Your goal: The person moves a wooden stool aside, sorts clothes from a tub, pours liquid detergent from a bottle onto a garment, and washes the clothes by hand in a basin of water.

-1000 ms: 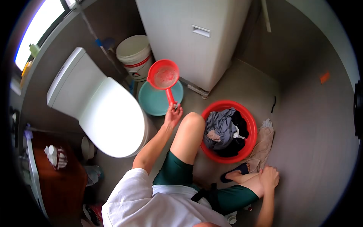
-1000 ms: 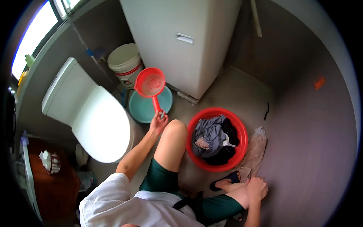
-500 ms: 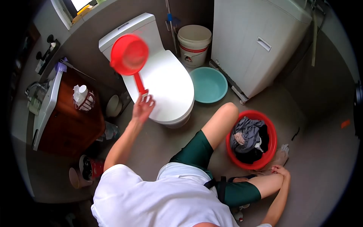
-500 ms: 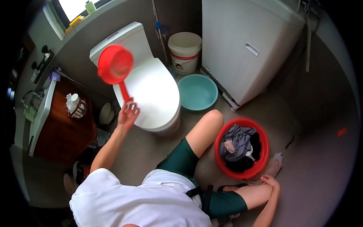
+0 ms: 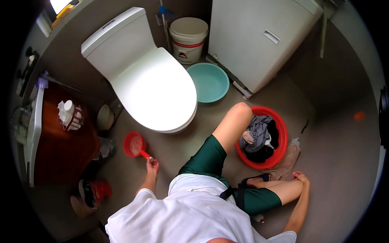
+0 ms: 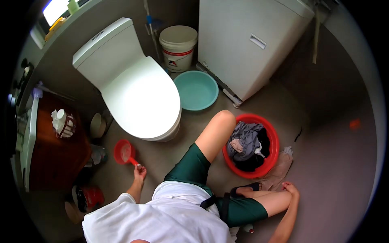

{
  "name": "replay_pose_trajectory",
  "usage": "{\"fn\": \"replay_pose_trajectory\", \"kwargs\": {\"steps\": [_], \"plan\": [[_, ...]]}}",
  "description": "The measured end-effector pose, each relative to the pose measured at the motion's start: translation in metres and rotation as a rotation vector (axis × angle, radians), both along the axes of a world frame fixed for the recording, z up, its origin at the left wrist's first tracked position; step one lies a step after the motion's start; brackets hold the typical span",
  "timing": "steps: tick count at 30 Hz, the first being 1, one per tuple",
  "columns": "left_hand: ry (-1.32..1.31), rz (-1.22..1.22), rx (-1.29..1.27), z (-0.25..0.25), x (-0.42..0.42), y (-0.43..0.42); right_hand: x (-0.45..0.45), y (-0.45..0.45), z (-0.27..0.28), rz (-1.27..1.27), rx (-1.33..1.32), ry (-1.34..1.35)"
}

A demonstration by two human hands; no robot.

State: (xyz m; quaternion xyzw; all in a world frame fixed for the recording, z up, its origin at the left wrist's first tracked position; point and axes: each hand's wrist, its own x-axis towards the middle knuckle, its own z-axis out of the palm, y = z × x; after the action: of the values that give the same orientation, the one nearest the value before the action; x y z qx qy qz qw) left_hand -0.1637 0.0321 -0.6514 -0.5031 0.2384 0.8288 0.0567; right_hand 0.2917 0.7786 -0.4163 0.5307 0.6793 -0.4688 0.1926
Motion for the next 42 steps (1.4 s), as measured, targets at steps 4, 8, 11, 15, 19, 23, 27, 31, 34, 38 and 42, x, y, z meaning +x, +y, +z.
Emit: {"fn": "replay_pose_trajectory", "kwargs": {"steps": [4,8,11,15,19,23,27,31,34,38,42], "plan": [[0.198,-0.029,0.107,-0.057,0.005,0.015,0.043,0.008,-0.014,0.122,0.018,-0.066],[0.276,-0.204,-0.039,-0.038,-0.021,0.019,0.049,-0.011,-0.010,0.072,0.043,-0.056],[0.136,-0.202,-0.040,-0.045,-0.068,0.003,0.027,-0.032,0.011,0.437,0.234,-0.298],[-0.094,-0.462,-0.189,-0.036,-0.080,0.009,-0.043,-0.072,-0.015,0.703,0.298,-0.453],[0.113,-1.299,-0.316,0.045,-0.018,0.065,-0.145,-0.148,-0.096,0.605,0.450,0.030],[0.589,-1.814,-0.709,0.070,0.007,0.080,-0.217,-0.207,-0.178,0.594,0.548,0.065],[0.988,-1.681,-0.892,0.153,0.012,0.114,-0.242,-0.229,-0.223,0.347,0.486,-0.034],[1.259,-1.352,-0.942,0.236,0.005,0.208,-0.232,-0.229,-0.254,0.281,0.588,0.097],[1.187,-1.263,-0.967,0.226,-0.030,0.280,-0.231,-0.221,-0.255,0.403,0.485,0.061],[1.229,-1.429,-0.848,0.116,-0.089,0.355,-0.235,-0.219,-0.219,0.398,0.526,0.020],[1.335,-1.695,-1.167,0.050,-0.146,0.431,-0.208,-0.212,-0.197,0.379,0.503,-0.012]]}}
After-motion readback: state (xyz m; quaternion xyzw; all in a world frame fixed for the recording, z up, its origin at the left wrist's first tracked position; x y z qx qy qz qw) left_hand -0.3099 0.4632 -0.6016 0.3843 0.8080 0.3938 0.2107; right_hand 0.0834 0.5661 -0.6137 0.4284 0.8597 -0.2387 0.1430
